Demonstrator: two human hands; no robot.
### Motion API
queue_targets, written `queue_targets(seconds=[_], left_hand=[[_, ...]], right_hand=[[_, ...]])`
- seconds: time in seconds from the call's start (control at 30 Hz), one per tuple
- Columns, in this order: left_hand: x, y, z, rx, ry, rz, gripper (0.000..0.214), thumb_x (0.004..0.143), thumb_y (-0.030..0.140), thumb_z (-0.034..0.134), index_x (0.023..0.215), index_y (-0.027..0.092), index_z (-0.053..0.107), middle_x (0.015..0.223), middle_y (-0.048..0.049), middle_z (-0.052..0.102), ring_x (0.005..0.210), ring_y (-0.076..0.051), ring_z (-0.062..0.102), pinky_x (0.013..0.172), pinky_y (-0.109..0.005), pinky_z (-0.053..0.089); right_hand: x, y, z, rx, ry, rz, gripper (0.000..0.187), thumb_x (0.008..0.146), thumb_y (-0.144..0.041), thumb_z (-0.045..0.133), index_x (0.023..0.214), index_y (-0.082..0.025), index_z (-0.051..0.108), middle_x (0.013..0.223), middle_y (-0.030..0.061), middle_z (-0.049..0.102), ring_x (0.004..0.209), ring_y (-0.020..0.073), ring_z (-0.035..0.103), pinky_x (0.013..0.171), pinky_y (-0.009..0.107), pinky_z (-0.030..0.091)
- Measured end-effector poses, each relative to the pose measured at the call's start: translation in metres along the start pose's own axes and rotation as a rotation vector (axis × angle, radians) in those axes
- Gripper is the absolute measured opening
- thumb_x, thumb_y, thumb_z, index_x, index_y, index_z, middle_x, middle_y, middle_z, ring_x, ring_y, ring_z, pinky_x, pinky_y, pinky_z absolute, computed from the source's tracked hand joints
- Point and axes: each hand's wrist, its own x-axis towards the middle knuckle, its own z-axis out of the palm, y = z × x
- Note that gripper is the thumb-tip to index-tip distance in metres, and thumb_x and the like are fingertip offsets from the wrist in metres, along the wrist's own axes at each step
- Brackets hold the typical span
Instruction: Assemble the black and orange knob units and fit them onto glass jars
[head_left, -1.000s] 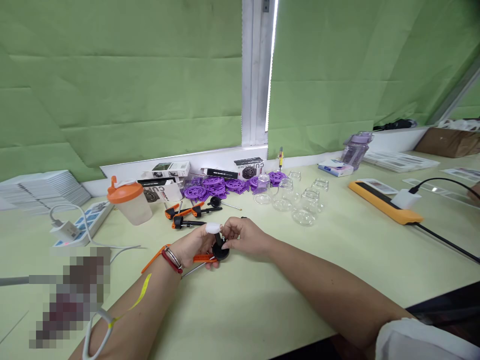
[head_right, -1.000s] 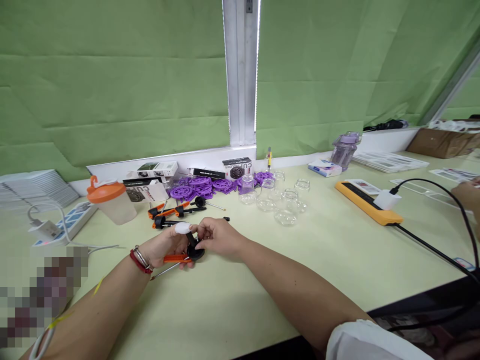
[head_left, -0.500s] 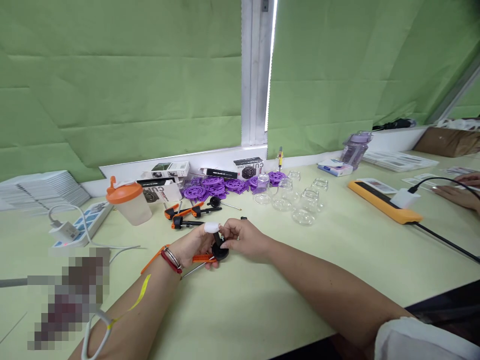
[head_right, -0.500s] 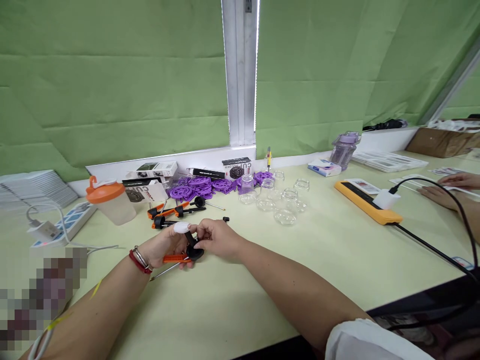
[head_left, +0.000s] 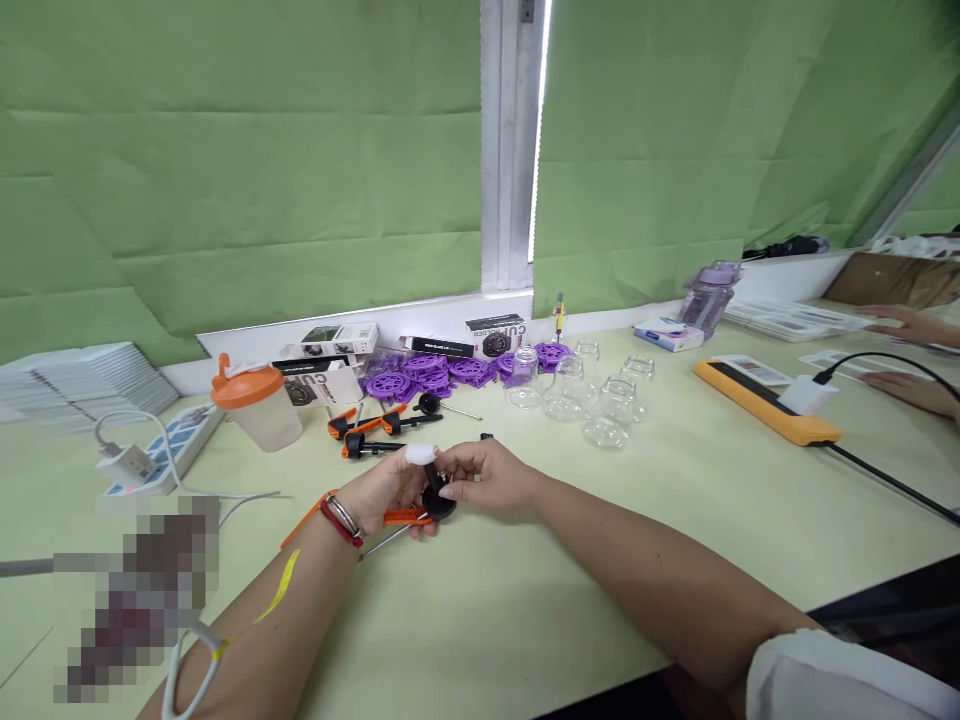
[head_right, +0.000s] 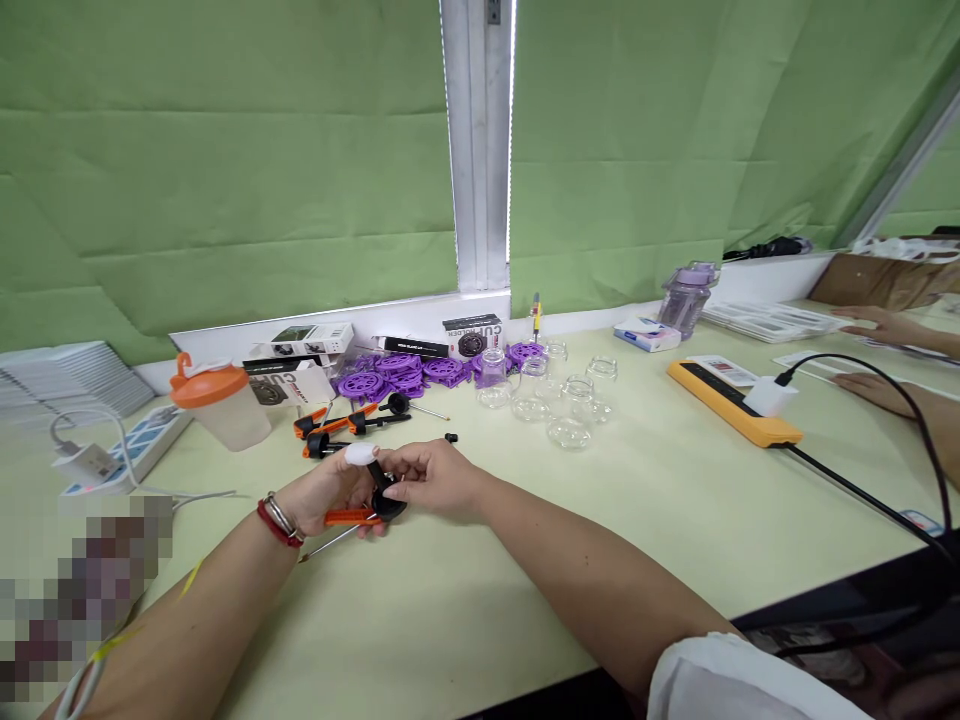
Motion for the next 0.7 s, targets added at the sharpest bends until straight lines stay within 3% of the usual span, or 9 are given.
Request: queue_targets(seconds=[0.17,0.27,0.33,0.47,0.57,0.7], left_hand=[[-0.0002,-0.0001,0.0010,-0.008,0.007,0.006,0.045,0.070,0.059,0.049,0.090,0.018,0.046,0.074,-0.0066,0.065,0.048,-0.019,0.061,0.038,-0.024,0.041],[-0.0005,-0.0007,0.0003,-0.011,0.007,0.004,0.049,0.070,0.061,0.047,0.093,0.018,0.047,0.076,-0.0081,0.065,0.049,-0.019,0.061,0.039,-0.025,0.042],[-0.0005,-0.0009,-0.0003,-0.003,0.005,0.003,0.052,0.069,0.063,0.046,0.094,0.017,0.047,0.075,-0.0086,0.065,0.050,-0.020,0.061,0.039,-0.025,0.041],[-0.0006,-0.0004,-0.0003,0.002,0.008,0.007,0.050,0.071,0.061,0.046,0.096,0.018,0.046,0.075,-0.0084,0.065,0.050,-0.020,0.061,0.039,-0.025,0.040],[-0.0007,0.0003,0.0005,-0.002,0.001,0.001,0.054,0.070,0.062,0.046,0.099,0.016,0.047,0.074,-0.0090,0.064,0.050,-0.020,0.061,0.039,-0.025,0.040],[-0.0006,0.0002,0.0009,0.003,0.015,0.011,0.051,0.072,0.060,0.046,0.099,0.017,0.047,0.075,-0.0080,0.064,0.049,-0.020,0.061,0.039,-0.025,0.040]], right_hand=[[0.0018,0.0023,-0.0010,0.061,0.033,0.042,0.024,0.073,-0.033,0.070,0.073,-0.014,0.056,0.064,-0.0031,0.052,0.057,0.0091,0.048,0.058,0.025,0.041],[0.0023,0.0060,-0.0009,0.116,0.037,0.049,0.026,0.070,-0.031,0.072,0.083,-0.015,0.055,0.069,-0.0030,0.054,0.061,0.0092,0.051,0.060,0.024,0.043],[0.0023,0.0076,-0.0008,0.114,0.027,0.053,0.029,0.069,-0.027,0.073,0.090,-0.016,0.056,0.072,-0.0033,0.054,0.062,0.0086,0.050,0.061,0.024,0.042],[0.0026,0.0091,-0.0004,0.072,0.057,0.095,0.027,0.064,-0.019,0.073,0.077,-0.017,0.050,0.069,-0.0052,0.051,0.060,0.0075,0.046,0.057,0.022,0.039],[0.0030,0.0088,0.0003,0.094,0.035,0.079,0.025,0.066,-0.016,0.069,0.083,-0.018,0.051,0.073,-0.0048,0.052,0.064,0.0084,0.048,0.060,0.022,0.040],[0.0029,0.0076,0.0014,0.098,0.048,0.095,0.022,0.066,-0.015,0.067,0.074,-0.018,0.047,0.070,-0.0054,0.049,0.061,0.0075,0.044,0.057,0.021,0.036]])
